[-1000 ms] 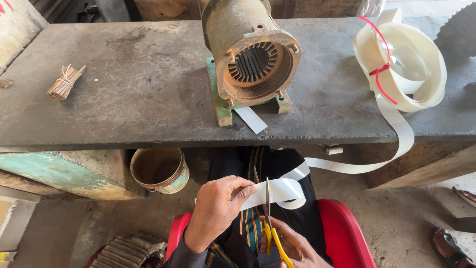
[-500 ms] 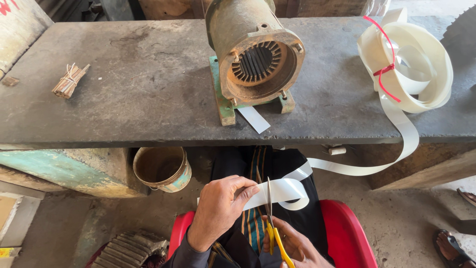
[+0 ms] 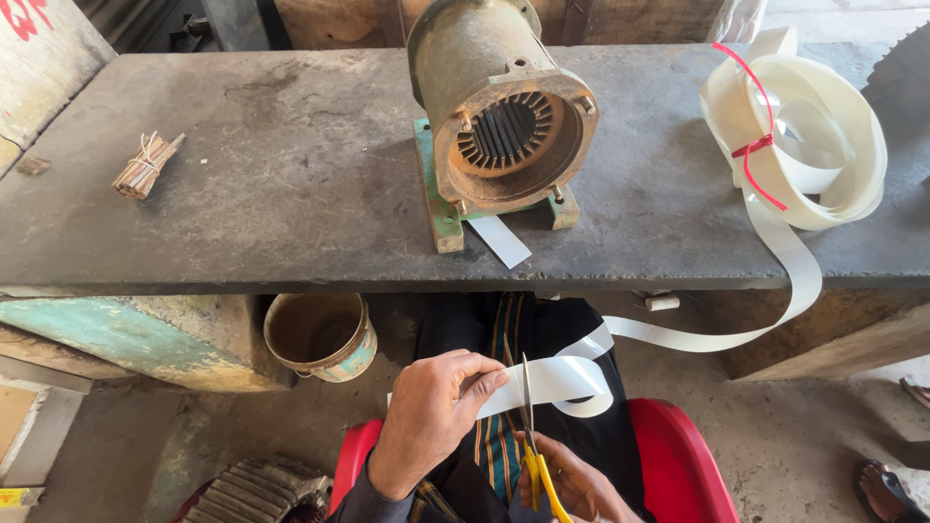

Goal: The person sits on a red chair and uses yellow scissors to cut a long white strip of tape into smaller pieces. They repeatedly measure the tape against a motor component on the table, cut it, and place the resulting pieces on the table.

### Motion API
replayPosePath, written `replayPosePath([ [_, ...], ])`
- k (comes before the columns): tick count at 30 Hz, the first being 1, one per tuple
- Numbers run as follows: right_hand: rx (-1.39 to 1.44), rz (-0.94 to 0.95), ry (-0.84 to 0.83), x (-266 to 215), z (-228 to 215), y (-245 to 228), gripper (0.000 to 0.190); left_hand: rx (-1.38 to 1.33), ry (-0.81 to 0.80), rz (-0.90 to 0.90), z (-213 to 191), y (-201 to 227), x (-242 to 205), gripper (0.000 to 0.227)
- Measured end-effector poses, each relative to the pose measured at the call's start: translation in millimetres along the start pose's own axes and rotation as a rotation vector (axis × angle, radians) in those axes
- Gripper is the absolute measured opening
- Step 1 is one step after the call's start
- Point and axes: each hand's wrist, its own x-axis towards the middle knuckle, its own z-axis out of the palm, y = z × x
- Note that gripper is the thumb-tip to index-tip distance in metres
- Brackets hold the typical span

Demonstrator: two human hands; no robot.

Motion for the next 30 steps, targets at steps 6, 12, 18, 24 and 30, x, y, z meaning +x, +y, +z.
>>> replayPosePath([
  [6,-0.019,0.059,0.018,-5,-1,0,0.112,-0.001,0.02,0.024,0,-1,-1,0.016],
  [12,-0.017,0.12,0.066,-5,0,-1,0.115,0.0,0.018,0.015,0,1,-1,0.016],
  [18,0.0,0.153,0.096,-5,0,1,0.107,0.016,0.019,0.018,0,1,-1,0.016],
  [24,0.015,0.148,0.105,-7,3,-1,0.103,0.003,0.019,0.021,0,1,-2,0.016],
  [30,-0.019,0.157,0.133,-8,10,-5,0.1,-0.011,0.002,-0.004,-1,2,-2,0.017],
])
